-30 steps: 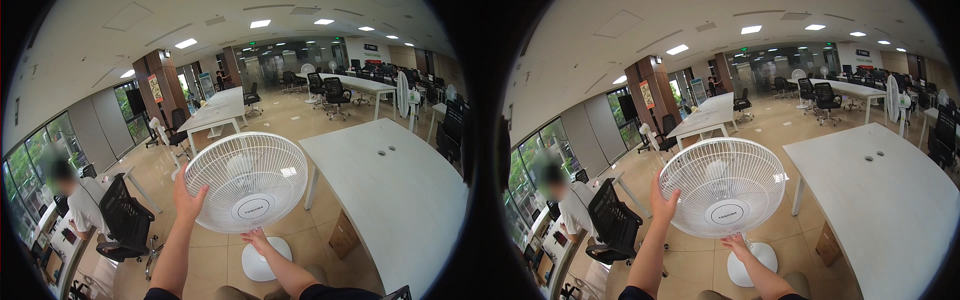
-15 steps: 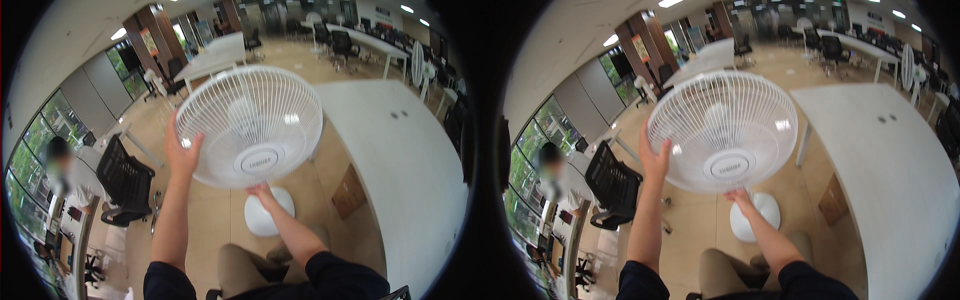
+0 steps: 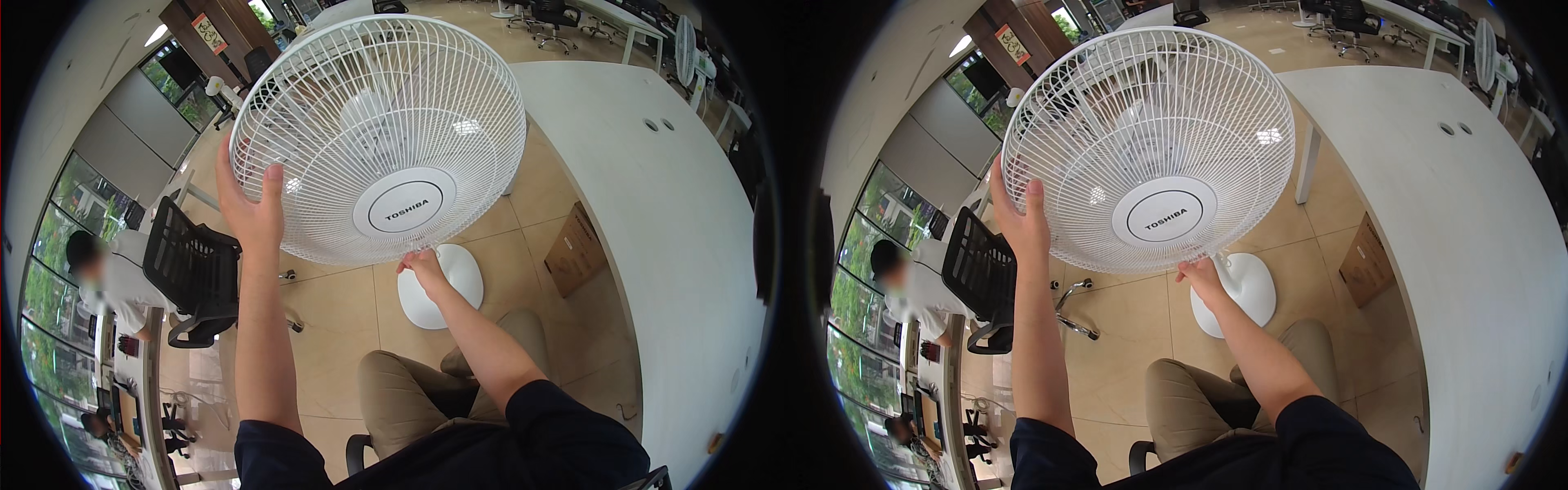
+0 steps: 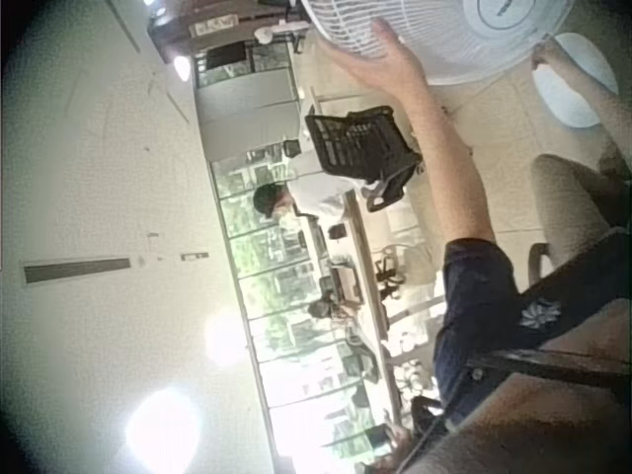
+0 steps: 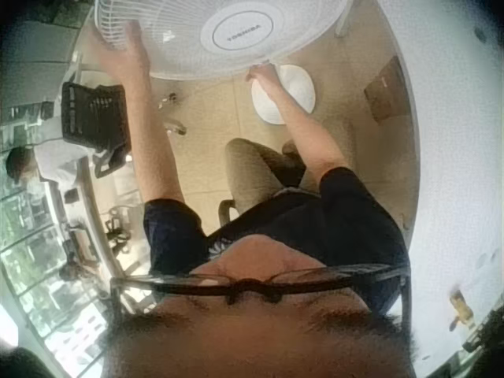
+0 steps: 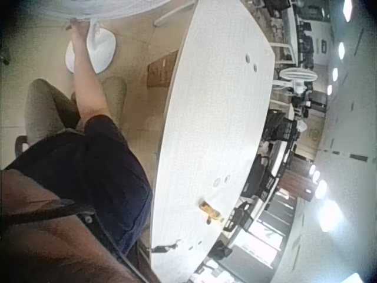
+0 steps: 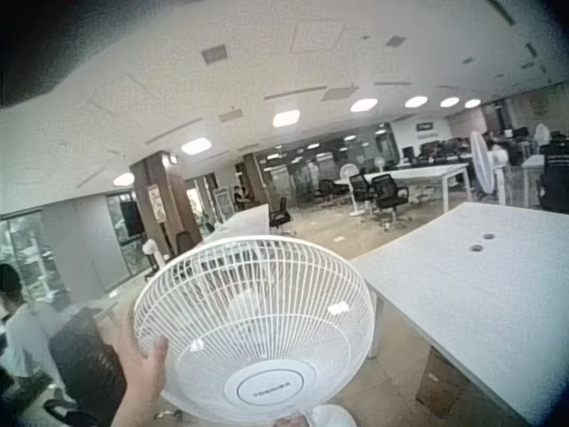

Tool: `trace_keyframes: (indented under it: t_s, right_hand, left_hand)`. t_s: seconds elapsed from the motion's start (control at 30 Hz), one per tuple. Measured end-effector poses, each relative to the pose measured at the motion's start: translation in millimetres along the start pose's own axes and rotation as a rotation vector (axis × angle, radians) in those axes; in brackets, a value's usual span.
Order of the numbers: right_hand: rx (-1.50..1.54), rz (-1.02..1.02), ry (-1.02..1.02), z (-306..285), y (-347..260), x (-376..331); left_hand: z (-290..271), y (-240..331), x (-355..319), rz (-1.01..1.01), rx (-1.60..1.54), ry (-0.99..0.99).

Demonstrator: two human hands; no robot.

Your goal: The recorder is assembling the front and back grilles and the fan blade of a floor-standing electric fan.

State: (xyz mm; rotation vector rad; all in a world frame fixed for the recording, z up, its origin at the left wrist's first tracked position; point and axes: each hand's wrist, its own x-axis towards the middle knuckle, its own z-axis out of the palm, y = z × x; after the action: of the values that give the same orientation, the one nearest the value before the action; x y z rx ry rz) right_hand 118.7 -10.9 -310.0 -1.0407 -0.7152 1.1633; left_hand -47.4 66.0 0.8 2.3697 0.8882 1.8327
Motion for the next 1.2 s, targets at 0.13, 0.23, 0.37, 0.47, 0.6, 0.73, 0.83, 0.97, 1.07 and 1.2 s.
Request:
trace_keyframes:
  t_s: [0.13, 0.23, 0.37, 0.47, 0.6, 0.73, 0.83, 0.97, 1.07, 1.2]
  right_hand:
    - [-0.014, -0.010, -0.004, -1.5, 4.2, -3.5]
    - [0.064, 0.038, -0.103, -4.6, -0.7, -4.2]
    - [0.139, 0.020, -0.144, -10.7, -6.0, -7.7]
    - [0.256, 0.033, -0.254, -15.6, -7.3, -5.3]
    - [0.556, 0.049, -0.249, -17.7, -15.0, -4.8]
    - [0.522, 0.103, -0.109, -31.3, -25.9, -3.9]
    - [0.352, 0.012, 0.056, -44.1, -34.2, -1.9]
    - [0.520, -0.076, 0.331, -77.4, -45.2, 10.0]
    - [0.538, -0.131, 0.355, -87.8, -80.4, 13.3]
    - [0.485, -0.104, 0.331, -96.4, -102.2, 17.6]
  left_hand:
    - [-1.9, 6.0, 5.8, -0.023, -0.030, -0.012]
    - [-3.0, 6.7, 4.3, -0.020, -0.009, -0.024]
    - [-2.5, 9.3, 3.0, 0.010, -0.014, -0.044]
    - [-4.1, 14.1, 3.9, -0.030, -0.006, -0.061]
    - [-2.1, 13.0, 4.0, -0.071, -0.027, -0.066]
    - [-1.9, 13.2, 1.3, -0.106, -0.066, -0.050]
    - [-4.1, -5.5, -11.9, -0.120, -0.210, 0.026]
    - [-6.1, -41.0, -48.9, -0.225, -0.229, 0.062]
    - [-8.8, -47.8, -71.3, -0.389, -0.333, -0.021]
    - [1.5, -42.0, -96.1, -0.549, -0.456, 0.088]
